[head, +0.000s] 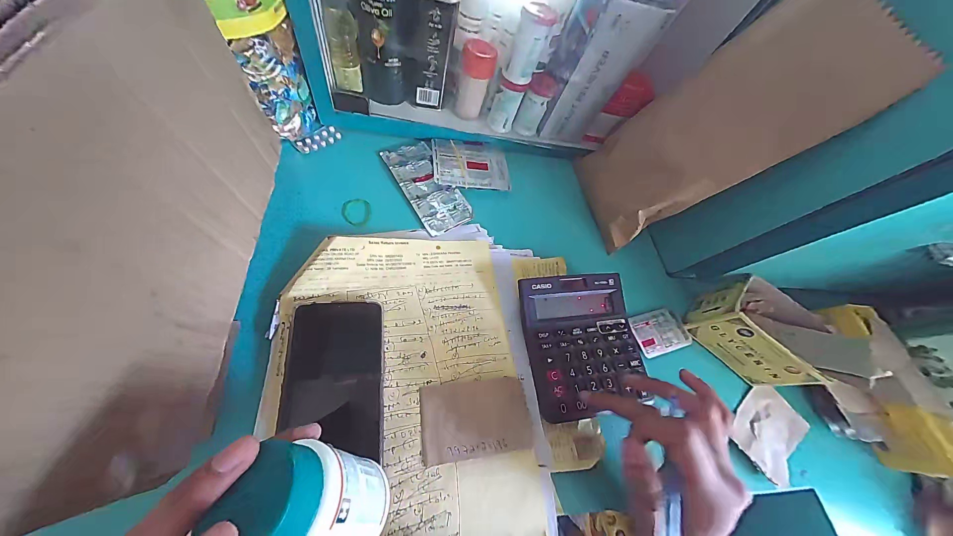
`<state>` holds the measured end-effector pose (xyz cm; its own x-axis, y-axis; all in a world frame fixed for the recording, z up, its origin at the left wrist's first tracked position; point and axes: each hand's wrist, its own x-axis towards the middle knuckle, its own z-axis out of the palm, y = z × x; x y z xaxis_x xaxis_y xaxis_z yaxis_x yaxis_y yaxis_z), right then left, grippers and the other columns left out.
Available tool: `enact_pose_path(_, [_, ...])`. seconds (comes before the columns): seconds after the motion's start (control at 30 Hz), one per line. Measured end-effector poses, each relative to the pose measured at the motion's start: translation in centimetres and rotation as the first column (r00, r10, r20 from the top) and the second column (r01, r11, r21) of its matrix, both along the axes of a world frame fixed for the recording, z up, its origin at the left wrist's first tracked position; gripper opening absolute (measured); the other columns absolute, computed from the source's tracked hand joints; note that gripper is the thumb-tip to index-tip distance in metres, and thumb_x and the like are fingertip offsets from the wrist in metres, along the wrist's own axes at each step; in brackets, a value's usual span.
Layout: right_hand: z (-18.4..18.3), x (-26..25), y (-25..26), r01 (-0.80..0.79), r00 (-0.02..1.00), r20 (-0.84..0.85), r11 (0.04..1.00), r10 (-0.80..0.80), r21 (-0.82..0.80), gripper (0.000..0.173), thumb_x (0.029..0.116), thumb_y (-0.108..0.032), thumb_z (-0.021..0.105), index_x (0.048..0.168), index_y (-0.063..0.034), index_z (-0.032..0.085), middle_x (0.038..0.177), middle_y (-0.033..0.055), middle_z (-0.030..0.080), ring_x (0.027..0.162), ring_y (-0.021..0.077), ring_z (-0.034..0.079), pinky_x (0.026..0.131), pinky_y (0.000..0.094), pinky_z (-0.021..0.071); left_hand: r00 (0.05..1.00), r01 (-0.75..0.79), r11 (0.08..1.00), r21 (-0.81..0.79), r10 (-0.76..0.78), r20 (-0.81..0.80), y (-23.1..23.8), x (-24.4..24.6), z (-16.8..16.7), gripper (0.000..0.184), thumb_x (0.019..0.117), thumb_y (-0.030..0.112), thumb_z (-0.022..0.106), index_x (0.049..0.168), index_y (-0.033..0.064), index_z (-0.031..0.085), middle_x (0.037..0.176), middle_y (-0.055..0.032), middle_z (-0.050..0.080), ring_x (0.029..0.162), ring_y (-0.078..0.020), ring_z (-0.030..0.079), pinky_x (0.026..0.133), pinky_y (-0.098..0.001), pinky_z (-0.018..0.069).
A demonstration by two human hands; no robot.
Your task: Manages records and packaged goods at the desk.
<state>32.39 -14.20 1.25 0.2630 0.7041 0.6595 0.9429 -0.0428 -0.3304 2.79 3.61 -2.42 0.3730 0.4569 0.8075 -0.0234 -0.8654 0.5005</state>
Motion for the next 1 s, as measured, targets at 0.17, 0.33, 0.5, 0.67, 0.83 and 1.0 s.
enact_pose_path(0.17, [0.4,1.8,-0.3,0.06,0.991,-0.125,0.988,-0.042,0.143,0.021,0.1089,-0.017,0.037,0.106,-0.0211,0.057,0.103,-0.0136,0.073,0.115,0.0035,0.064,0.113,0.0292,0.0401,0.995,0.069,0.998,0.009,-0.07,0.073,0.4,-1.0,-2.0,0.069,0.083,0.033,0.083,0.142,0.0232,0.05,0.155,0.0041,0.046,0.137,-0.0203,0.053,0.107,-0.0399,0.0537])
enact_pose_path(0.33, [-0.4,1.6,-0.3,0.072,0.997,0.002,0.993,-0.072,0.097,0.014,0.1064,-0.015,0.037,0.099,-0.0154,0.049,0.1,-0.0057,0.075,0.117,0.0077,0.065,0.115,0.0314,0.0342,0.991,0.103,0.995,-0.017,-0.101,0.083,0.5,-1.5,-2.9,0.073,0.0815,0.029,0.085,0.145,0.0225,0.05,0.156,0.0014,0.045,0.137,-0.0239,0.053,0.107,-0.0441,0.0541])
enact_pose_path(0.5, [-0.2,1.8,-0.5,0.061,0.998,0.026,0.996,-0.063,0.07,0.01,0.1023,-0.017,0.039,0.097,-0.015,0.047,0.096,-0.0027,0.075,0.115,0.0115,0.065,0.114,0.0336,0.0339,0.995,0.094,0.994,-0.056,-0.093,0.032,0.2,-1.8,-2.4,0.074,0.0834,0.031,0.083,0.148,0.0247,0.047,0.155,0.0027,0.047,0.136,-0.0217,0.054,0.107,-0.0425,0.0538])
enact_pose_path(0.67, [-0.3,1.6,-0.5,0.068,0.993,0.09,0.996,-0.073,0.058,0.011,0.1012,-0.019,0.039,0.094,-0.0149,0.047,0.092,-0.0008,0.075,0.112,0.0133,0.065,0.113,0.0346,0.0313,0.999,0.01,0.999,-0.036,-0.011,-0.03,-0.1,-0.9,-0.9,0.072,0.0878,0.035,0.077,0.151,0.027,0.043,0.153,0.0068,0.048,0.134,-0.0159,0.055,0.107,-0.0364,0.0512])
enact_pose_path(0.83, [-0.2,1.5,-0.2,0.06,0.991,0.129,0.995,-0.049,-0.082,0.024,0.1017,-0.022,0.038,0.095,-0.0118,0.058,0.087,0.0046,0.071,0.102,0.0203,0.062,0.11,0.04,0.0281,0.999,-0.01,1.0,-0.013,0.009,-0.047,-0.1,-0.9,-0.6,0.063,0.0924,0.031,0.072,0.149,0.0187,0.045,0.154,0.0083,0.046,0.138,-0.0085,0.05,0.112,-0.0277,0.0445])
enact_pose_path(1.0, [0.5,2.2,0.6,0.051,0.995,0.092,0.995,-0.043,-0.084,0.017,0.1021,-0.023,0.038,0.095,-0.0132,0.051,0.098,0.0035,0.075,0.112,0.021,0.06,0.108,0.04,0.028,0.999,0.036,0.999,-0.036,-0.037,-0.024,-0.1,-0.8,-0.6,0.06,0.0908,0.029,0.074,0.145,0.0226,0.048,0.156,0.0098,0.044,0.141,-0.0083,0.047,0.114,-0.0294,0.0431])
